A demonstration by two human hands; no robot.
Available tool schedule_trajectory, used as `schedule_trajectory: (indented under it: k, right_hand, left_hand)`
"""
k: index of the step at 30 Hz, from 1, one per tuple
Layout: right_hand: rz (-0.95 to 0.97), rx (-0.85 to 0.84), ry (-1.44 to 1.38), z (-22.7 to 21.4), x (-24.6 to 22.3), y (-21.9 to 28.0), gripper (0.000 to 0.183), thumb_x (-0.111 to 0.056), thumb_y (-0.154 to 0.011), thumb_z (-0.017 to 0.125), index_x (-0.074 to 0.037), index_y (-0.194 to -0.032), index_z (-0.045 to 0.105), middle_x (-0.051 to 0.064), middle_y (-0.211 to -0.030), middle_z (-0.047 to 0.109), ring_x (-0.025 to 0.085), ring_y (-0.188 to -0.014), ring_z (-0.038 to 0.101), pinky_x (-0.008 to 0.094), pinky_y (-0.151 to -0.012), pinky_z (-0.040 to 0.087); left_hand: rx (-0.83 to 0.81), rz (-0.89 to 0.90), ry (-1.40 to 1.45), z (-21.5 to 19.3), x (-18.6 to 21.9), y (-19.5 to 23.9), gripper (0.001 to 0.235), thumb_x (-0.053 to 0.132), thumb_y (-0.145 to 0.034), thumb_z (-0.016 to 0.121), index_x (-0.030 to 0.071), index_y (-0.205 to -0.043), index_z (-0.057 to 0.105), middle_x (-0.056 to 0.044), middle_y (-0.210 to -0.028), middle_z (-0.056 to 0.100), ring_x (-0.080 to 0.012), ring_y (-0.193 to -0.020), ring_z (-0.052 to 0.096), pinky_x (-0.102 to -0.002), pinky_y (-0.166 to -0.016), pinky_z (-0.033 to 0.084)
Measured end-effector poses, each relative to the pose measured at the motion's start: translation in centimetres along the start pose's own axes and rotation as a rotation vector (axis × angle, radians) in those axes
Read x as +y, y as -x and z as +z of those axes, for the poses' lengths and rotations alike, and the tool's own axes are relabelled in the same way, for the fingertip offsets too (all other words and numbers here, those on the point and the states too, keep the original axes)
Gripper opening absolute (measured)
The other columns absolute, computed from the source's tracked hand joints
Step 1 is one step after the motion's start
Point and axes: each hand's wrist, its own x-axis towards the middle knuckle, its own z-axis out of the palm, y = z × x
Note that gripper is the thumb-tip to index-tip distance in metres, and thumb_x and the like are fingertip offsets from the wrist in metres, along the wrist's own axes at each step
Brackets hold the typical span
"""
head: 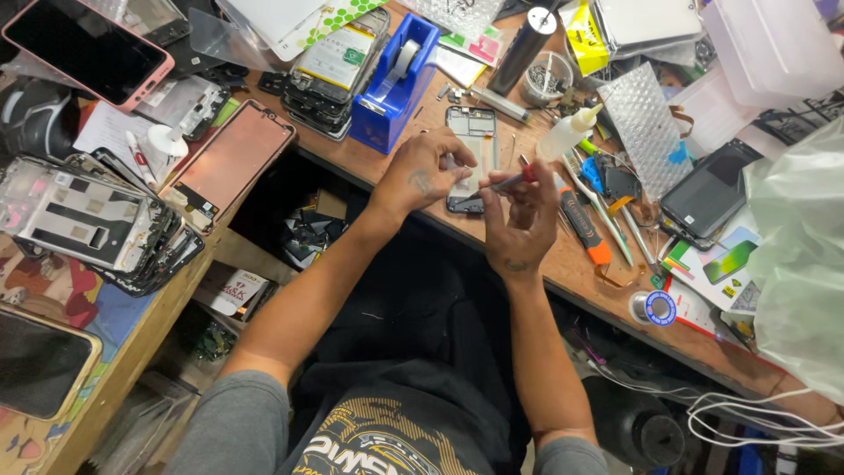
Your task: The person uses a screwdriver to remove screws from a smartphone chassis, then detaches and removes internal components including a small circuit board and the battery. The person handles the phone and components by hand while working at a cluttered repair bench.
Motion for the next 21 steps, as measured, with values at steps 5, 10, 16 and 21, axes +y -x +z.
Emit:
schedule_trajectory:
  k: [5,10,16,21]
  right_hand:
    - [-0.057,-0.099,0.102,-0.05,-0.1,-0.16,0.069,0.014,-0.099,0.071,-0.003,-0.156,0.035,0.015,-0.12,0.065,0.022,-0.114,0.068,0.036,-0.103,0.059]
    - [-0.044,-0.132,0.063,0.34,-0.35,-0.05,0.069,0.015,-0.099,0.07,-0.005,-0.156,0.036,0.016,-0.122,0.065,0.022,-0.115,0.069,0.036,-0.104,0.06]
    - [-0.05,-0.15,0.101,0.16,-0.31,-0.04,0.068,0.014,-0.099,0.07,-0.005,-0.156,0.036,0.016,-0.122,0.066,0.021,-0.114,0.069,0.035,-0.103,0.059]
    - [-0.071,-0.134,0.167,0.49,-0.53,-0.3,0.069,0.012,-0.098,0.072,-0.003,-0.156,0.036,0.016,-0.121,0.066,0.021,-0.112,0.068,0.035,-0.102,0.057]
  left_hand:
    - [0.018,0.025,-0.054,0.08,-0.08,0.57,0.014,0.018,-0.079,0.08,0.012,-0.092,0.079,-0.004,-0.096,0.072,-0.0233,-0.081,0.07,-0.035,-0.074,0.055]
    - [0.028,0.015,-0.083,-0.03,0.53,0.77,0.014,0.018,-0.079,0.079,0.012,-0.092,0.079,-0.005,-0.096,0.072,-0.0251,-0.083,0.07,-0.037,-0.076,0.055]
    - [0.039,0.016,-0.079,-0.12,0.84,0.89,0.014,0.018,-0.079,0.08,0.012,-0.091,0.078,-0.005,-0.097,0.073,-0.0255,-0.083,0.07,-0.038,-0.076,0.055]
    - [0.05,0.018,-0.084,-0.06,0.77,0.97,0.015,0.02,-0.079,0.08,0.012,-0.091,0.079,-0.004,-0.097,0.073,-0.0255,-0.083,0.07,-0.038,-0.077,0.054]
